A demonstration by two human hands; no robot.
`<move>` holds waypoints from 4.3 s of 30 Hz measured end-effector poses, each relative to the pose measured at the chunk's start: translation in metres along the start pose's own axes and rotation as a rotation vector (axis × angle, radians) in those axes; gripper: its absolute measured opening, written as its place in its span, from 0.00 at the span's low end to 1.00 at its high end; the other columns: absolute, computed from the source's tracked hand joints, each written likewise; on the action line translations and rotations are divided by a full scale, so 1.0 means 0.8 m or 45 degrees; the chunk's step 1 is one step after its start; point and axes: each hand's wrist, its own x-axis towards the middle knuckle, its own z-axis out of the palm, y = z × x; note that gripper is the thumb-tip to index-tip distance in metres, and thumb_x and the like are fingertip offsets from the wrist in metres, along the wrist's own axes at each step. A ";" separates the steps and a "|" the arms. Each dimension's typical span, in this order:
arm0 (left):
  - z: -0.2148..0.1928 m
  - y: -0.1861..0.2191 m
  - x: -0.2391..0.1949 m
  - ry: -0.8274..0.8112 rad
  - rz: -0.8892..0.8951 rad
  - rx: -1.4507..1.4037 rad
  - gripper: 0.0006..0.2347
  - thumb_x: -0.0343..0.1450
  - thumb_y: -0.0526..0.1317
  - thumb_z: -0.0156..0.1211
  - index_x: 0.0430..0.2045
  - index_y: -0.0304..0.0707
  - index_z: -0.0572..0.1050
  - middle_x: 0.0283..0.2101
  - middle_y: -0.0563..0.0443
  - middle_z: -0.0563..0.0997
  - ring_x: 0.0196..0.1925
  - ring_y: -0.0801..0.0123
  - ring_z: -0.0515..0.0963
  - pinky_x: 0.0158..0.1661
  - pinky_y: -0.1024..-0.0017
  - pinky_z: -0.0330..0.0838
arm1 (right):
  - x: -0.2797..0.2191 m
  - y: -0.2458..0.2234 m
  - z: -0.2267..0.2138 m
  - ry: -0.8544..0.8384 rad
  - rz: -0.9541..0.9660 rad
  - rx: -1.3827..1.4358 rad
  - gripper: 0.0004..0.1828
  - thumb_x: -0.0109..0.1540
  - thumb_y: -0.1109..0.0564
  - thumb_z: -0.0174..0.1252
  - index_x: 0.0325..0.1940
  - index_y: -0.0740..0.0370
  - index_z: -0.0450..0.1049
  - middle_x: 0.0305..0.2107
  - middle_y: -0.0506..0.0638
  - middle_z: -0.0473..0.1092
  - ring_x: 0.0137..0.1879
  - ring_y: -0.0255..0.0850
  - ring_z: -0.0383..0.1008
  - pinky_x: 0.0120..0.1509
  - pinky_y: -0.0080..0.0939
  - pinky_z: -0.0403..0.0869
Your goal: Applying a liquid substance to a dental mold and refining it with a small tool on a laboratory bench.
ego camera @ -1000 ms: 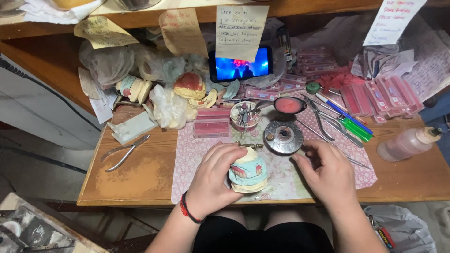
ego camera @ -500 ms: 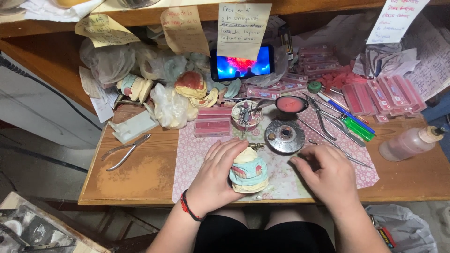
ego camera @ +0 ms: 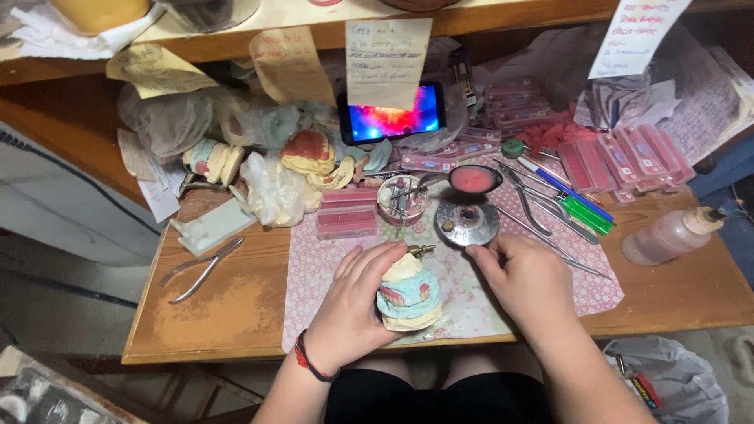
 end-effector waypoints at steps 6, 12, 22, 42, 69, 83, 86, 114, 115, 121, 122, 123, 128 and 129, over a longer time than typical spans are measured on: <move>-0.001 -0.003 0.001 -0.015 0.008 -0.001 0.43 0.58 0.53 0.80 0.67 0.40 0.62 0.69 0.44 0.70 0.72 0.53 0.68 0.72 0.45 0.47 | 0.008 -0.004 0.002 0.026 0.030 0.034 0.20 0.65 0.36 0.58 0.29 0.52 0.73 0.29 0.47 0.77 0.38 0.55 0.77 0.37 0.58 0.70; -0.012 0.000 0.000 -0.055 0.006 -0.236 0.48 0.58 0.69 0.61 0.70 0.40 0.59 0.73 0.42 0.65 0.77 0.50 0.61 0.74 0.37 0.30 | 0.007 -0.005 0.005 0.025 0.003 0.000 0.22 0.66 0.34 0.57 0.30 0.51 0.74 0.29 0.48 0.77 0.39 0.55 0.78 0.36 0.58 0.69; -0.051 -0.006 0.024 -0.288 0.232 -0.258 0.28 0.76 0.54 0.51 0.69 0.37 0.62 0.73 0.35 0.65 0.79 0.45 0.59 0.74 0.45 0.45 | -0.046 -0.023 0.025 -0.435 -0.454 1.084 0.45 0.51 0.28 0.65 0.64 0.52 0.65 0.45 0.45 0.78 0.42 0.32 0.73 0.46 0.34 0.73; -0.049 0.001 0.059 0.301 -0.493 -0.750 0.24 0.77 0.57 0.37 0.51 0.39 0.75 0.54 0.50 0.82 0.59 0.66 0.78 0.62 0.70 0.65 | -0.048 -0.023 0.012 -0.711 -0.596 1.215 0.53 0.47 0.43 0.79 0.68 0.55 0.57 0.51 0.47 0.81 0.61 0.38 0.80 0.71 0.45 0.65; -0.054 0.021 0.027 0.435 -0.363 -0.293 0.11 0.73 0.42 0.58 0.48 0.47 0.79 0.33 0.62 0.83 0.36 0.75 0.80 0.40 0.74 0.73 | -0.045 -0.044 0.008 -0.615 -0.387 1.334 0.29 0.62 0.49 0.53 0.67 0.58 0.63 0.48 0.51 0.73 0.55 0.38 0.75 0.60 0.38 0.72; -0.036 0.000 -0.015 0.557 0.002 -0.900 0.12 0.78 0.40 0.57 0.55 0.38 0.74 0.42 0.53 0.79 0.40 0.74 0.79 0.43 0.76 0.75 | -0.067 -0.086 0.027 -0.440 -0.322 1.695 0.24 0.70 0.40 0.47 0.49 0.63 0.73 0.28 0.48 0.69 0.35 0.35 0.68 0.40 0.34 0.68; -0.037 -0.004 -0.025 0.614 0.031 -0.683 0.14 0.78 0.46 0.55 0.54 0.40 0.74 0.47 0.51 0.81 0.42 0.71 0.82 0.44 0.75 0.77 | -0.063 -0.094 0.036 -0.441 -0.358 1.792 0.25 0.70 0.37 0.47 0.44 0.62 0.71 0.25 0.43 0.67 0.30 0.30 0.63 0.34 0.30 0.62; -0.172 -0.042 -0.154 1.748 -0.017 -1.270 0.12 0.77 0.38 0.59 0.55 0.42 0.77 0.55 0.53 0.80 0.42 0.77 0.77 0.44 0.80 0.73 | -0.036 -0.275 0.095 -0.807 0.013 2.168 0.12 0.69 0.50 0.47 0.39 0.60 0.68 0.40 0.55 0.71 0.49 0.48 0.70 0.61 0.52 0.70; -0.173 -0.028 -0.152 1.851 -0.240 -1.245 0.16 0.73 0.42 0.63 0.54 0.36 0.78 0.48 0.55 0.81 0.35 0.78 0.77 0.38 0.84 0.73 | -0.037 -0.285 0.097 -0.897 0.077 2.258 0.11 0.67 0.52 0.49 0.43 0.63 0.67 0.45 0.58 0.69 0.53 0.51 0.70 0.66 0.54 0.72; -0.132 -0.013 -0.146 1.326 -0.254 -1.423 0.17 0.77 0.41 0.54 0.56 0.28 0.71 0.39 0.23 0.82 0.42 0.37 0.86 0.40 0.42 0.83 | -0.028 -0.290 0.073 -0.795 -0.147 1.620 0.30 0.67 0.41 0.47 0.66 0.62 0.66 0.59 0.55 0.75 0.65 0.44 0.75 0.71 0.46 0.70; -0.122 -0.013 -0.138 1.309 -0.253 -1.428 0.17 0.77 0.41 0.54 0.56 0.28 0.71 0.39 0.23 0.82 0.42 0.37 0.86 0.40 0.42 0.83 | -0.026 -0.283 0.074 -0.780 -0.139 1.625 0.30 0.67 0.41 0.47 0.66 0.62 0.66 0.59 0.55 0.75 0.65 0.44 0.75 0.71 0.46 0.70; -0.112 -0.013 -0.130 1.111 -0.202 -1.564 0.15 0.79 0.40 0.51 0.57 0.29 0.71 0.36 0.31 0.80 0.42 0.33 0.86 0.38 0.49 0.83 | -0.025 -0.275 0.075 -0.733 -0.209 1.466 0.29 0.67 0.41 0.47 0.66 0.61 0.66 0.57 0.54 0.75 0.63 0.44 0.74 0.68 0.46 0.70; -0.057 -0.005 -0.079 0.850 -0.445 -1.520 0.17 0.76 0.40 0.55 0.57 0.29 0.72 0.49 0.40 0.81 0.35 0.63 0.80 0.23 0.79 0.75 | -0.046 -0.210 0.024 -0.685 -0.470 1.339 0.36 0.65 0.37 0.48 0.70 0.61 0.60 0.67 0.59 0.68 0.73 0.50 0.69 0.75 0.51 0.66; -0.046 -0.005 -0.070 0.774 -0.501 -1.493 0.16 0.76 0.40 0.54 0.57 0.31 0.71 0.45 0.39 0.81 0.34 0.61 0.82 0.24 0.77 0.78 | -0.052 -0.186 0.019 -0.623 -0.361 1.326 0.34 0.65 0.42 0.49 0.73 0.57 0.58 0.67 0.58 0.69 0.69 0.47 0.74 0.72 0.48 0.69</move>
